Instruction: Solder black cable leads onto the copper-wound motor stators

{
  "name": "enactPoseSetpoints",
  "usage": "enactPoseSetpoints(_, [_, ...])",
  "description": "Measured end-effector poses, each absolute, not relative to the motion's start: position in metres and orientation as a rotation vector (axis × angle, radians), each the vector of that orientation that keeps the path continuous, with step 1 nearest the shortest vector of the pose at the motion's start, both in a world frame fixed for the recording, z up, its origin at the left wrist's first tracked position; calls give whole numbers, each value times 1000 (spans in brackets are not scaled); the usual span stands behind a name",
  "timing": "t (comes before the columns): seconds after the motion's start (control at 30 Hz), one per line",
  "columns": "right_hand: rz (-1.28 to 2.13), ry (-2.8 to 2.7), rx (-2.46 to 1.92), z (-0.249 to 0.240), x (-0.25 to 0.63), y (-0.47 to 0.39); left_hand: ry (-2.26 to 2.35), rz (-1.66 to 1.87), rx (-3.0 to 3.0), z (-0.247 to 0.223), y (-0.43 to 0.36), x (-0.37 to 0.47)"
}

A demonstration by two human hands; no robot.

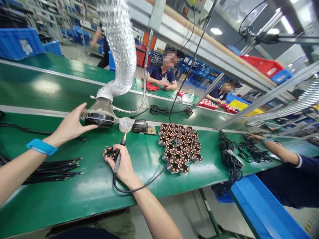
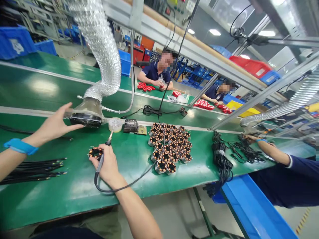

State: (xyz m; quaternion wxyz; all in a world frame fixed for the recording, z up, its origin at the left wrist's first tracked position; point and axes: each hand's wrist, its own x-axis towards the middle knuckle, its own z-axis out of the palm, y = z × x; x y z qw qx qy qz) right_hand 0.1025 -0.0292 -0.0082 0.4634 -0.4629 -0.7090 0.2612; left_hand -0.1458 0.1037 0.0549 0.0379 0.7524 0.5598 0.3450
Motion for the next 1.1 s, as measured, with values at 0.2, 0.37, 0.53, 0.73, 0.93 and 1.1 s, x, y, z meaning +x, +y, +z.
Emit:
enactPoseSetpoints(0.2, [579, -1750, -1124, -8, 104, -29, 1770, 1179, 2160, 39, 108, -133])
enactPoseSetpoints(0.37, [536, -1768, -1146, -4, 101, -29, 1718, 1247, 2114, 39, 114, -128])
enactPoseSetpoints(0.53, [510, -1822, -1176, 3, 99, -32, 1694, 1233, 2103, 40, 117, -125])
enactPoseSetpoints(0.73, [430, -1886, -1223, 3, 96, -30, 1766, 1240, 2121, 36, 118, -116])
enactPoseSetpoints(0.93, [366, -1901, -1230, 1, 95, -28, 1769, 1268, 2125, 34, 126, -107])
enactPoseSetpoints(1.1, [340, -1847, -1266, -1, 104, -28, 1748, 1239, 2113, 28, 131, -111])
